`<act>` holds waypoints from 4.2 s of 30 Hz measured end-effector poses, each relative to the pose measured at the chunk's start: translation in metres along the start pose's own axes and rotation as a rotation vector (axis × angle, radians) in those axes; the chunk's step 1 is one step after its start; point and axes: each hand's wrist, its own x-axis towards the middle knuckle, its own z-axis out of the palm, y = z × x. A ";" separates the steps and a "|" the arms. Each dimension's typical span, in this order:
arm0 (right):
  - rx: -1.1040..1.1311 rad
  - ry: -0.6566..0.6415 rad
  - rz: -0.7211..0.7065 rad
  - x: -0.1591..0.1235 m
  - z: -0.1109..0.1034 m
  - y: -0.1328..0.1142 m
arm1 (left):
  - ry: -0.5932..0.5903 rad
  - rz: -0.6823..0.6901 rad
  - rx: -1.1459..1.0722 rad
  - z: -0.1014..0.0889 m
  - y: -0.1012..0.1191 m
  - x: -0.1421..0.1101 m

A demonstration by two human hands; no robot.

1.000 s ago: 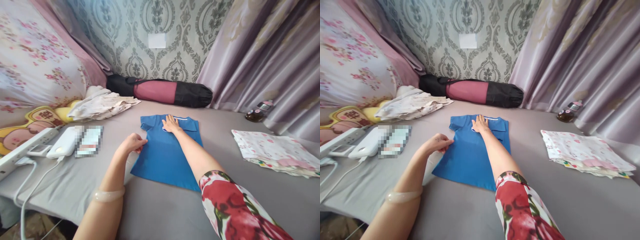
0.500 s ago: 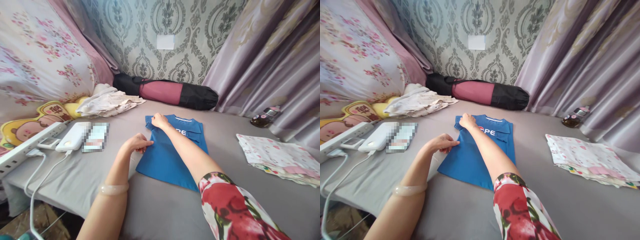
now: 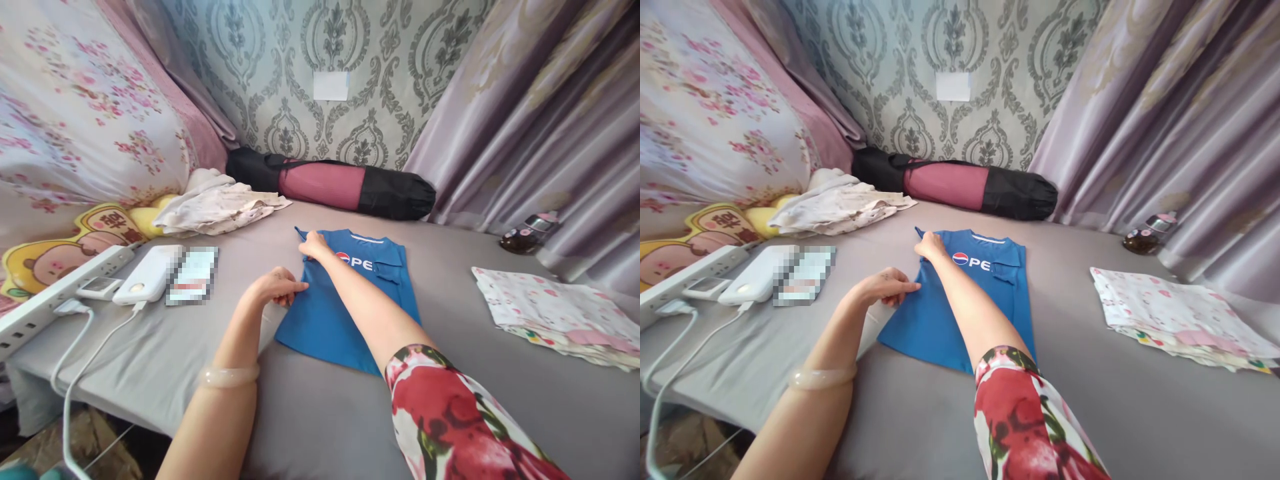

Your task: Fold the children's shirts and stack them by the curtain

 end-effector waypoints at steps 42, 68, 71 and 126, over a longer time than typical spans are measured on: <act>-0.019 0.281 0.196 -0.057 -0.085 0.125 | 0.433 0.605 0.640 0.086 0.018 0.026; -0.211 0.124 0.143 0.059 -0.052 0.091 | 0.396 0.478 0.784 0.109 0.018 0.027; -0.203 0.177 0.131 0.059 -0.046 0.092 | 0.420 0.476 0.778 0.110 0.017 0.028; -0.334 -0.063 -0.150 -0.065 -0.020 0.076 | 0.666 0.220 -0.064 0.059 0.024 0.030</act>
